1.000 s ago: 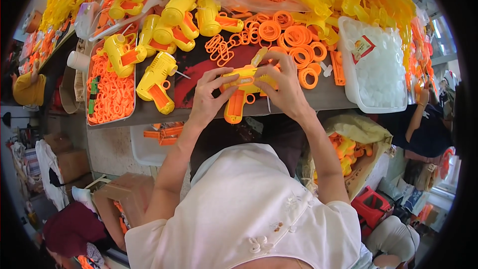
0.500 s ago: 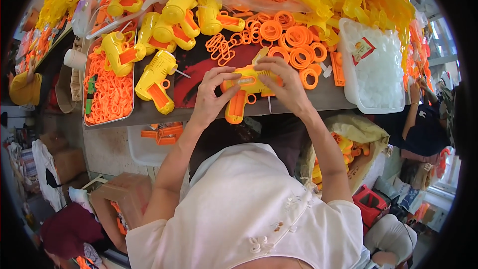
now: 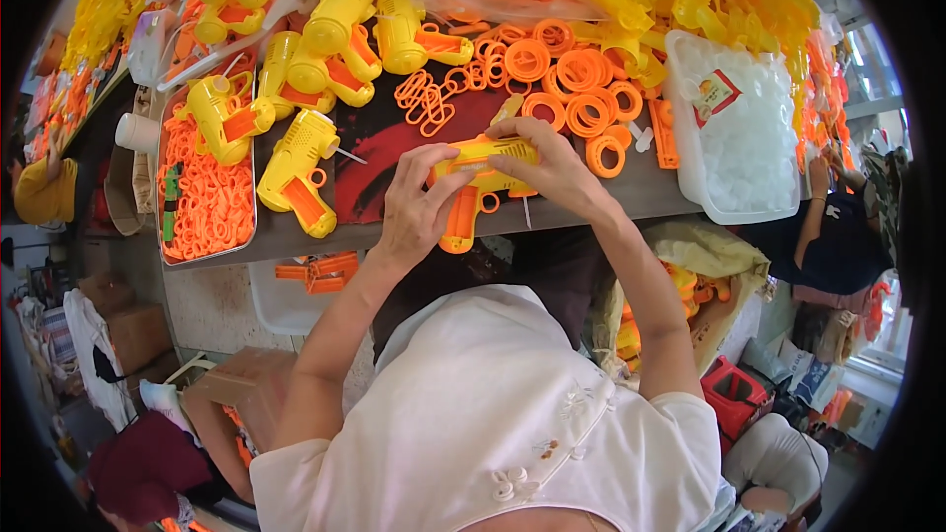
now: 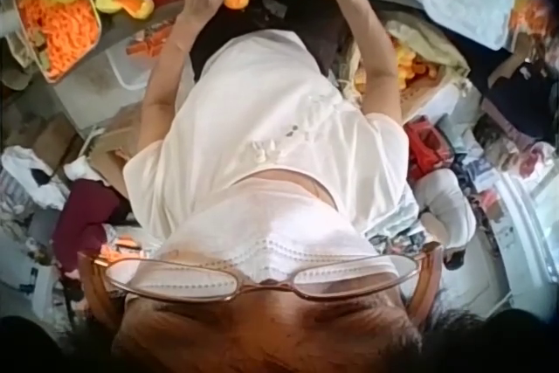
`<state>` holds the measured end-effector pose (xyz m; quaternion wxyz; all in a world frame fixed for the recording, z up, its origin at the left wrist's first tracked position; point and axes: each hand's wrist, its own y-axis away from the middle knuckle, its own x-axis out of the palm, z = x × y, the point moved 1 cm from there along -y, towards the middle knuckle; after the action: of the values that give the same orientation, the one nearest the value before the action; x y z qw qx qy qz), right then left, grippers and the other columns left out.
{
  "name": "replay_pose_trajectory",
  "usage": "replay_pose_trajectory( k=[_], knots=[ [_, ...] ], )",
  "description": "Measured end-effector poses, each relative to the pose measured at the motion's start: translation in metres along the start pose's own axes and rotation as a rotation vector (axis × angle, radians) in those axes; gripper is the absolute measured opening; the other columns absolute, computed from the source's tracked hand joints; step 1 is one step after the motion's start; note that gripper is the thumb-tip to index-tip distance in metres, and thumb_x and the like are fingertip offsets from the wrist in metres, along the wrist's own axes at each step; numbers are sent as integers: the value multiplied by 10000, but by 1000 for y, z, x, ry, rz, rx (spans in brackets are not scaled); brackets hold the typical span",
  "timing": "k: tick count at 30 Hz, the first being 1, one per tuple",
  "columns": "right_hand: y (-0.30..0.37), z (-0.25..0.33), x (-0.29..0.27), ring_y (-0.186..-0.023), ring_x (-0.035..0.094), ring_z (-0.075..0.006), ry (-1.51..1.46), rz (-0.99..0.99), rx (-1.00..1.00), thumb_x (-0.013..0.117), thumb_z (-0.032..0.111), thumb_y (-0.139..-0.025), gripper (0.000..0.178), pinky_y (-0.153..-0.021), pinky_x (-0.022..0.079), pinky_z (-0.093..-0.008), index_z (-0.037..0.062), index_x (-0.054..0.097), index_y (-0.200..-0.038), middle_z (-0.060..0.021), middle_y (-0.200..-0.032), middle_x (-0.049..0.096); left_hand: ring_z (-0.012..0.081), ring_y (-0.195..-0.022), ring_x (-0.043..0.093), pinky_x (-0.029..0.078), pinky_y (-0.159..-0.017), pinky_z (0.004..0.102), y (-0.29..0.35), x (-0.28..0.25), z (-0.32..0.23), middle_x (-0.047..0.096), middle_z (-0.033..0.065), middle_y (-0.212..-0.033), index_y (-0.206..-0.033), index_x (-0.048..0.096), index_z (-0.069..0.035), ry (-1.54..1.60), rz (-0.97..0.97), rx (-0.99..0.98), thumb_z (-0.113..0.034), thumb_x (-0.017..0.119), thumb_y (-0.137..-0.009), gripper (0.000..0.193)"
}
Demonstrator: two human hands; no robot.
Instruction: Assembling plastic toy guns by attaching various components and triggers.
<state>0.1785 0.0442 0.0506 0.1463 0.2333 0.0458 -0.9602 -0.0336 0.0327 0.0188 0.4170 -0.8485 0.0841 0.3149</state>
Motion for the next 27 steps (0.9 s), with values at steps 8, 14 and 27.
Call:
replay_pose_trajectory(
  k=[8, 14, 27],
  knots=[
    [-3, 2, -2, -1066, 573, -161, -63, 27, 32, 656, 209, -903, 343, -923, 450, -294, -2, 576, -1162, -93, -1120, 618, 318, -1042, 549, 503, -844, 388, 0, -1, 0, 520, 111, -1159, -1116, 655, -133, -41, 37, 8, -62, 674, -792, 332],
    [-4, 3, -4, -1050, 574, -146, -149, 62, 109, 656, 235, -907, 371, -908, 457, -284, -7, 568, -1174, -84, -1123, 615, 328, -1048, 543, 504, -838, 386, 1, 0, 0, 518, 115, -1170, -1111, 660, -136, -54, 34, 9, -68, 666, -801, 317],
    [-15, 3, -5, -1101, 556, -199, -22, 161, 116, 707, 234, -857, 470, -956, 438, -323, -13, 538, -1220, -122, -1138, 599, 328, -1073, 538, 513, -845, 376, 3, 0, -1, 516, 109, -1189, -1137, 674, -141, -88, 43, 27, -60, 653, -777, 370]
  ],
)
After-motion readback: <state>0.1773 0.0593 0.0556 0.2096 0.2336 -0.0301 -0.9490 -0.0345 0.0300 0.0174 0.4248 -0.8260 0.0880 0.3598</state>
